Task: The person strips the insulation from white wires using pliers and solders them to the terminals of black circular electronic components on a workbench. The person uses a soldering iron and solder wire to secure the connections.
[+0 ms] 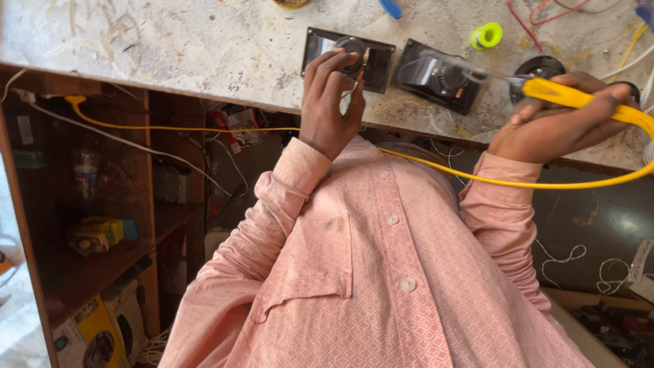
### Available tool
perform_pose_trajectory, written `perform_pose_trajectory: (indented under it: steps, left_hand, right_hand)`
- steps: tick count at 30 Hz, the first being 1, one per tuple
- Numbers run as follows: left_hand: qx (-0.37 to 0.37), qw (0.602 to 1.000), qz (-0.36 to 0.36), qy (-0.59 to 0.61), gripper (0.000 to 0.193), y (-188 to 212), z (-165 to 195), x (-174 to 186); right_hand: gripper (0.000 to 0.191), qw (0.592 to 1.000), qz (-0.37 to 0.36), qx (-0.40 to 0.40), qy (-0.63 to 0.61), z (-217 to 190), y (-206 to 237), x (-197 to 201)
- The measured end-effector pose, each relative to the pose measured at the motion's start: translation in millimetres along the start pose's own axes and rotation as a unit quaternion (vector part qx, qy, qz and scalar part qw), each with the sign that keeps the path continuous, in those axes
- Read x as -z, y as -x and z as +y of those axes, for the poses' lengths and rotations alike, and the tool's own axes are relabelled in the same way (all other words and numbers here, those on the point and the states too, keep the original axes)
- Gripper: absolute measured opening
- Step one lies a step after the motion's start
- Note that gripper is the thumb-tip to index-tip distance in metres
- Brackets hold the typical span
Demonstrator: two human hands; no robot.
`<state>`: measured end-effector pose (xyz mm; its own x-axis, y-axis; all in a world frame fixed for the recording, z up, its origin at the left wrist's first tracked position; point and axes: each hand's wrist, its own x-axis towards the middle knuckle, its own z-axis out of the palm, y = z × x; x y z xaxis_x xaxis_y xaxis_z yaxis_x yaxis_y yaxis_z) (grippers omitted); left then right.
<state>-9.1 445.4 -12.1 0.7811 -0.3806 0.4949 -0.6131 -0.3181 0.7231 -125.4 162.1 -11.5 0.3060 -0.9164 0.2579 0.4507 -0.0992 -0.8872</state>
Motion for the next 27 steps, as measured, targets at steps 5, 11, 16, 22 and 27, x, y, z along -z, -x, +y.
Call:
perform_pose_trajectory:
  steps: [5,11,16,22,27]
  left_hand:
    - [-0.002,1.0,-0.002,-0.001,0.022,-0.6,-0.7,2.0]
    - [0.016,0.999,0.014,-0.026,0.019,6.1,2.4,14.2]
    - [0.13,0.99,0.038,0.039,0.015,17.1,-2.6,24.3]
    - [0.253,0.938,0.078,0.223,0.014,22.8,-21.0,14.1]
    - [0.307,0.877,0.109,0.354,0.014,22.5,-29.9,6.9]
  right_hand:
    - [0.044,0.998,0.005,0.063,0.017,5.4,-29.9,47.9]
    - [0.046,0.989,0.066,0.071,0.115,15.1,-50.6,84.6]
    - [0.057,0.983,0.046,0.082,0.159,20.8,-54.9,95.0]
    - [0.057,0.975,0.06,0.09,0.194,17.5,-50.4,91.3]
    - [0.055,0.977,0.055,0.105,0.179,15.6,-51.4,87.3]
